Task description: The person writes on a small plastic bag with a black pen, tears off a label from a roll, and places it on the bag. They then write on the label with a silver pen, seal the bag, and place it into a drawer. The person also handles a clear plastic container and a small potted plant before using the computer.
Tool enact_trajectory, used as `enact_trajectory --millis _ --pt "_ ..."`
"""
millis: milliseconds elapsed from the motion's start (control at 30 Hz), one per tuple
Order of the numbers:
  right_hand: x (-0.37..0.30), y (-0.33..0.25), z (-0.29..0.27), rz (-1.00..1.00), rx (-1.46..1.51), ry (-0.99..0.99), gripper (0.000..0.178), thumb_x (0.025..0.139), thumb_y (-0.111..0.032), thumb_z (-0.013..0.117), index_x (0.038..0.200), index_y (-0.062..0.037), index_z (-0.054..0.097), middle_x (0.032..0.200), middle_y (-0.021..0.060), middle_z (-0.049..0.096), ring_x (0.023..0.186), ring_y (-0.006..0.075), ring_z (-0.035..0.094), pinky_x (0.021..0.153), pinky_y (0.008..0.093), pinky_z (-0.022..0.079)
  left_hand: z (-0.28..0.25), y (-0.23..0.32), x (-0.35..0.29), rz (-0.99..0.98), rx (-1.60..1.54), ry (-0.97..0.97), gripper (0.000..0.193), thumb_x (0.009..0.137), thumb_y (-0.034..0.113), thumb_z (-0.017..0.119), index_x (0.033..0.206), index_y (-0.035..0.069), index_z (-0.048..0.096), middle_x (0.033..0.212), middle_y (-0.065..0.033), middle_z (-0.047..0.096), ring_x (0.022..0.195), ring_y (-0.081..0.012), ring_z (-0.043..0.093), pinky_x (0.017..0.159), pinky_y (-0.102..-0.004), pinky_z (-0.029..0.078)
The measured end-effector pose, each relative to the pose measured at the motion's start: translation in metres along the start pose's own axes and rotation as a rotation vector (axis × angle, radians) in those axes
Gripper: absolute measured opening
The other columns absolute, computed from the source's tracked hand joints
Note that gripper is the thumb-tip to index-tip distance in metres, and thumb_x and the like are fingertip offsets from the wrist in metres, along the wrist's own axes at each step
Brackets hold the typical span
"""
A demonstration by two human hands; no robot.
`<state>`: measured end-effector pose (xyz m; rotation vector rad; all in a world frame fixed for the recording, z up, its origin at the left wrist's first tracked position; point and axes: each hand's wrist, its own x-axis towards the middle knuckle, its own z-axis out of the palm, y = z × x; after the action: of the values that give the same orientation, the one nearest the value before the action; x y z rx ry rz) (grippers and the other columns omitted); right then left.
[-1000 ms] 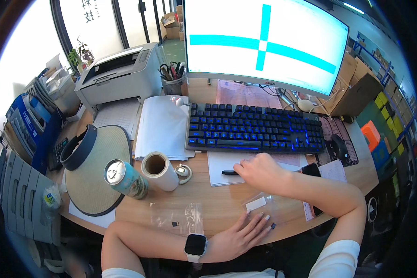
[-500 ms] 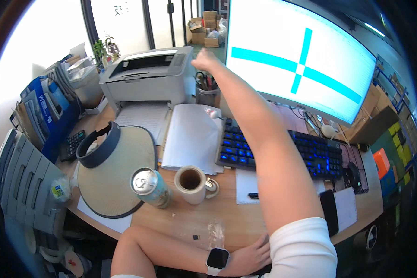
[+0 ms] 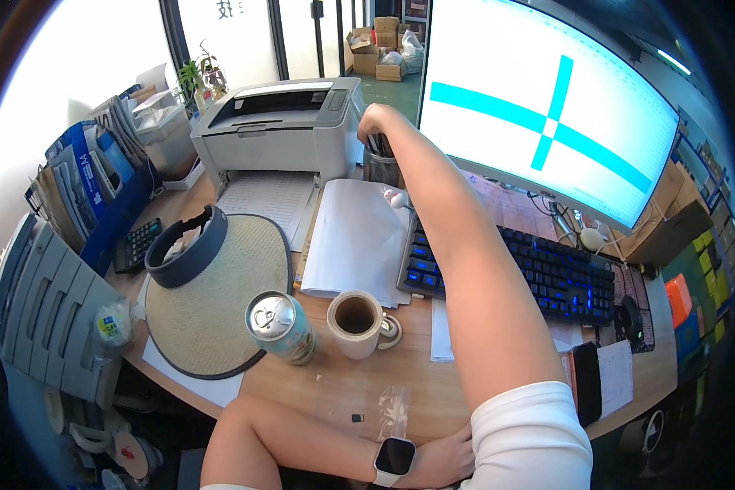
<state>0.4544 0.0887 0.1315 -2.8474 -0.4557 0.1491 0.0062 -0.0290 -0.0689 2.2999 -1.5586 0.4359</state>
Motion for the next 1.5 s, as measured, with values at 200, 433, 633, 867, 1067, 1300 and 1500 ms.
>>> enact_trajectory --millis 200,433,633,867,1067,1300,1500 --pt "0.005 0.009 -0.003 -0.061 0.096 0.097 0.045 0.05 -0.019 0.079 0.09 -0.0015 0.067 0.095 0.0148 0.066 0.086 0.0257 0.065 0.075 0.0352 0.052 -0.009 -0.001 0.0 0.02 -0.023 -0.027 0.051 0.088 0.024 0.039 0.129 -0.006 0.039 0.133 -0.0245 0.04 0.126 -0.0378 0.035 0.103 -0.0556 0.025" --pt "0.015 0.018 0.013 -0.19 0.326 0.436 0.074 0.048 -0.02 0.082 0.115 -0.0072 0.053 0.105 0.0126 0.063 0.095 0.027 0.061 0.086 0.033 0.046 -0.046 -0.005 0.0 0.053 0.026 -0.217 0.051 0.088 0.023 0.04 0.132 -0.002 0.039 0.136 -0.0222 0.038 0.126 -0.0366 0.036 0.103 -0.0546 0.026" --pt "0.021 0.008 -0.017 -0.267 0.581 0.742 0.074 0.054 -0.016 0.085 0.117 -0.0068 0.049 0.087 0.0065 0.061 0.081 0.0163 0.06 0.074 0.0308 0.049 -0.043 -0.003 0.002 0.039 0.101 -0.195 0.051 0.087 0.022 0.041 0.132 -0.002 0.038 0.136 -0.0218 0.038 0.126 -0.0363 0.036 0.103 -0.0543 0.027" --pt "0.018 -0.001 -0.043 -0.439 0.77 0.89 0.063 0.062 -0.007 0.079 0.115 -0.0018 0.046 0.078 0.0055 0.06 0.074 0.0151 0.061 0.07 0.0299 0.049 -0.04 -0.007 -0.001 0.045 0.045 -0.141 0.052 0.087 0.021 0.041 0.132 -0.005 0.037 0.135 -0.023 0.038 0.125 -0.0371 0.037 0.102 -0.0552 0.028" --pt "0.024 0.005 -0.073 -0.676 1.074 0.965 0.058 0.066 -0.009 0.079 0.112 -0.0034 0.045 0.082 0.0077 0.061 0.077 0.0162 0.061 0.066 0.0292 0.05 -0.035 -0.006 -0.004 0.039 0.033 -0.009 0.042 0.087 0.021 0.041 0.121 -0.003 0.046 0.127 -0.0194 0.046 0.124 -0.0332 0.039 0.105 -0.0547 0.023" --pt "-0.135 0.015 -0.157 -1.016 1.436 0.528 0.015 0.084 -0.018 0.065 0.097 -0.0128 0.058 0.082 0.001 0.064 0.076 0.0105 0.061 0.068 0.0258 0.05 -0.032 -0.003 -0.003 -0.011 0.066 -0.076 0.054 0.086 0.022 0.041 0.134 -0.002 0.034 0.138 -0.0196 0.036 0.129 -0.0335 0.034 0.106 -0.0528 0.023" --pt "-0.341 0.099 -0.016 -0.489 1.56 0.049 0.026 0.093 -0.021 0.05 0.114 -0.0065 0.046 0.088 0.0032 0.053 0.059 0.0078 0.049 0.046 0.0194 0.039 -0.057 -0.017 0.002 -0.102 -0.396 0.034 0.065 0.079 0.032 0.061 0.129 -0.002 0.038 0.13 -0.0186 0.043 0.122 -0.0328 0.04 0.105 -0.0467 0.028"
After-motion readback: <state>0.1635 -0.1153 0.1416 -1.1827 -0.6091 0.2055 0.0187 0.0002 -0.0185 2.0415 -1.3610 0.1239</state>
